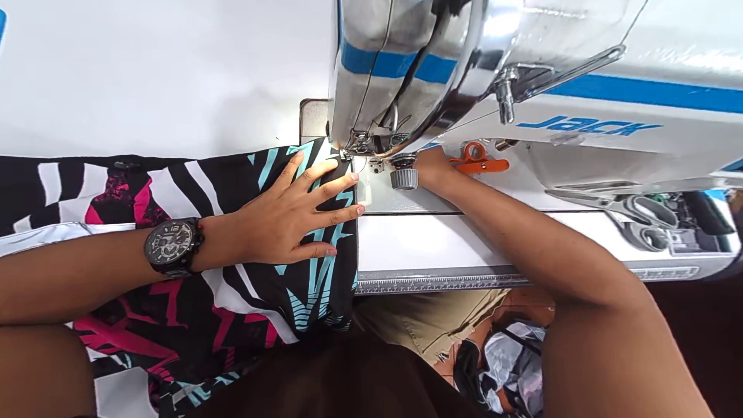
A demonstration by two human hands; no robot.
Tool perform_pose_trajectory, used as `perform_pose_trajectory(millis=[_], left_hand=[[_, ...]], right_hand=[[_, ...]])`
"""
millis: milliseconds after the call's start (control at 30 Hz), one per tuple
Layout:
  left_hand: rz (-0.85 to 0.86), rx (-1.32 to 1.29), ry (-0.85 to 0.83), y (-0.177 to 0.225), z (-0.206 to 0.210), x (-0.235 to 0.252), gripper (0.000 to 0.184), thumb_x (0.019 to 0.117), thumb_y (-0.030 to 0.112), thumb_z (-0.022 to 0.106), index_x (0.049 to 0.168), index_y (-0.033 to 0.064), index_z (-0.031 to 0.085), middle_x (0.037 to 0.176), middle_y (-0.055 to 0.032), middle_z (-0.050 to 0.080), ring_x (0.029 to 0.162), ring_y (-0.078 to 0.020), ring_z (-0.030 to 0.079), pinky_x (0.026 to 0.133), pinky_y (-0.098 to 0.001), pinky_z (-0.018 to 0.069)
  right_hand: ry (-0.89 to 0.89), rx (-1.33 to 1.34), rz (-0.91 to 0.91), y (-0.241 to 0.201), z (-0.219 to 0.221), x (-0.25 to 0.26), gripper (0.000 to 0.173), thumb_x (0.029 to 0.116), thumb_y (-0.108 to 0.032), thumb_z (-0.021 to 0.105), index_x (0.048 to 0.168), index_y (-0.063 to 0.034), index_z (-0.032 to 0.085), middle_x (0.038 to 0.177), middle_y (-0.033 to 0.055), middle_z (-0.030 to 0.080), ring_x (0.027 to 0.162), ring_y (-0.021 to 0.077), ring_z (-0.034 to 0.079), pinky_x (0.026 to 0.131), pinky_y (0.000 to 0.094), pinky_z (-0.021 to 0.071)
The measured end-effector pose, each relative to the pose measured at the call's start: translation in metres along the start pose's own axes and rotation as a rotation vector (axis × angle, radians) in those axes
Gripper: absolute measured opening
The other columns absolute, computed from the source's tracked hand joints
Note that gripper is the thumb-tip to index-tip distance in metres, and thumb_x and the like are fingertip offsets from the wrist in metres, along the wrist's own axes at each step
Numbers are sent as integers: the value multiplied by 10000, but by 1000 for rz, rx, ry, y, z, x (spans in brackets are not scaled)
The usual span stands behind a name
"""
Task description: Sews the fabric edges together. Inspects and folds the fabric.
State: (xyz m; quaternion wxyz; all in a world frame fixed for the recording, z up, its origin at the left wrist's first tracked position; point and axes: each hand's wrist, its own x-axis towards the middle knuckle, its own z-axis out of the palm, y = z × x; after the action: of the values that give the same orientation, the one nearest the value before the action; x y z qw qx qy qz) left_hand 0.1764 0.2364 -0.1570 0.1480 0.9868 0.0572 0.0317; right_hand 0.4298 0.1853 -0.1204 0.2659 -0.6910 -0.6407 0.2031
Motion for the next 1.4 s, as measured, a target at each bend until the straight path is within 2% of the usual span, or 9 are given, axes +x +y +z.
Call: perform_pose_trajectory(millis=[600,733,867,933,1067,1167,1267,1333,1400], left_hand=[[68,39,51,-16,-3,3,619,1013,670,309,1547,393,456,1668,-39,342,1551,-405,216,1180,-741,106],[133,-1,115,-20,-7,3,603,1036,602,312,1499,296,548,1603,-79,447,1505,-408,324,1175,-742,153],[129,-33,269,7,-19,-44,407,1091,312,431,1282,61,689,1310,-176,673,1282,-378,588,1127,-576,385],[33,-68,302,52,-39,-89,377,1082,270,471,1249,19,695,1196,-190,714,1177,-346,650,1053,-499,468],[-136,-232,456,172,-16,-179,362,1072,307,500,1212,38,698,1090,-147,729,1047,-205,671,940,-367,529],[-172,-310,496,240,49,-207,293,1074,273,526,1117,46,706,952,-102,733,883,-132,693,799,-272,555],[-325,-156,768,299,133,-230,288,1021,318,630,940,46,580,798,-124,627,707,-189,633,637,-299,541],[-300,8,1011,317,172,-249,361,950,359,732,886,93,497,821,-87,575,764,-172,629,720,-284,561],[-337,115,1181,321,168,-262,498,866,451,801,1150,156,518,1054,-25,567,1002,-104,613,903,-249,524]], right_hand=[[-38,-235,-171,10,-8,7,288,961,-233,650,1023,39,721,1011,245,719,1024,387,692,875,579,504],[-438,-125,-530,-1,-49,-64,286,1010,-331,558,992,-131,762,838,-8,704,735,131,673,652,380,569],[-818,187,-583,14,-11,-181,462,1075,-462,458,1206,-112,728,1076,45,749,986,145,712,852,364,586],[-752,112,-355,39,36,-212,571,995,-500,592,1413,-112,612,1330,132,674,1242,300,641,1025,570,516],[-452,441,-282,66,159,-224,668,775,-338,859,1349,-66,654,1419,143,606,1369,275,519,1138,502,428],[-594,637,-499,13,191,-222,409,807,-302,836,1109,-46,733,1072,26,740,1041,62,675,945,310,563],[-642,874,-573,-103,158,-240,360,906,-173,755,1181,36,654,1043,32,733,988,48,690,913,284,586],[-536,1234,-375,-180,127,-258,290,946,-100,631,1213,-52,528,997,-22,715,909,55,701,817,283,609],[-503,1482,-242,-245,109,-264,197,1003,-190,523,1193,-138,522,975,-15,710,881,89,707,788,325,619]])
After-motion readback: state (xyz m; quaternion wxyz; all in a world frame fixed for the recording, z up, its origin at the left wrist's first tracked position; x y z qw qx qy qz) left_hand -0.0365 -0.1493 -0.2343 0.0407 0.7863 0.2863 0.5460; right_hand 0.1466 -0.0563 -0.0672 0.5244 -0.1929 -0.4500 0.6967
